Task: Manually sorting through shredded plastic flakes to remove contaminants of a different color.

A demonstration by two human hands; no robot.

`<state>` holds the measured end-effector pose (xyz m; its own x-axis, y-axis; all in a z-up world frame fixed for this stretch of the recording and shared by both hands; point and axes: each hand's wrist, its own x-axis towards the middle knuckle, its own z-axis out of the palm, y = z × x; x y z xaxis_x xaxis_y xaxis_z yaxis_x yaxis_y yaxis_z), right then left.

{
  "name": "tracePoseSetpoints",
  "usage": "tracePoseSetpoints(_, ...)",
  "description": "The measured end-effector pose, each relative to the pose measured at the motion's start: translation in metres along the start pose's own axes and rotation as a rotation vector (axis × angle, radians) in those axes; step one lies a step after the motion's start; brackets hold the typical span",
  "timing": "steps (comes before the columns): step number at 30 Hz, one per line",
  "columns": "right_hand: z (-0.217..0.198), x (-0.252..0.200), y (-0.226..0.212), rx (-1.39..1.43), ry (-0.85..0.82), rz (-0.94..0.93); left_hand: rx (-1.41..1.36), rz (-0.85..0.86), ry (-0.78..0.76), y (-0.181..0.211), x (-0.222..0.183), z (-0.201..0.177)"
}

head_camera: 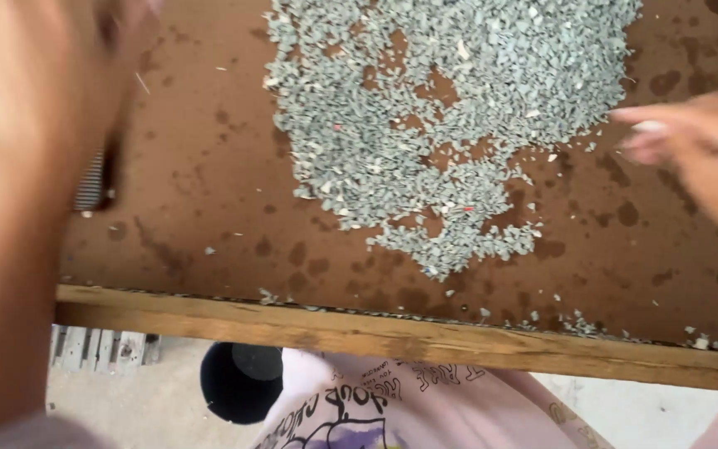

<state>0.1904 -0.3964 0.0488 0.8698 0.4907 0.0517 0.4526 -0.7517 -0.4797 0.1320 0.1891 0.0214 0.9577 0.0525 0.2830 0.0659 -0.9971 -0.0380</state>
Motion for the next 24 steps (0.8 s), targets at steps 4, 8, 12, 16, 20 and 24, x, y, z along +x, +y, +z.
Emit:
tracePoseSetpoints(4, 0.036, 0.023, 0.033, -0.463, -0.169, -0.715, 0.251, 0.281, 0.091, 0.103, -0.096, -0.023)
tracePoseSetpoints(8, 0.062, 0.049, 0.018, -0.254, -0.284, -0.777, -0.323, 0.303, 0.12, 0.2, -0.13, -0.061)
tracePoseSetpoints(12, 0.082, 0.042, 0.014, -0.445, -0.41, -0.719, -0.594, 0.336, 0.084, 0.25, -0.151, -0.059)
tracePoseSetpoints(16, 0.075, 0.011, 0.023, -0.407, -0.438, -0.688, -0.67, 0.238, 0.101, 0.266, -0.151, -0.054)
tracePoseSetpoints(20, 0.065, 0.001, 0.038, -0.47, -0.532, -0.611, -0.616, 0.167, 0.198, 0.27, -0.151, -0.055)
tracePoseSetpoints(24, 0.058, 0.008, 0.046, -0.403, -0.42, -0.567, -0.582, 0.123, 0.275, 0.273, -0.151, -0.053)
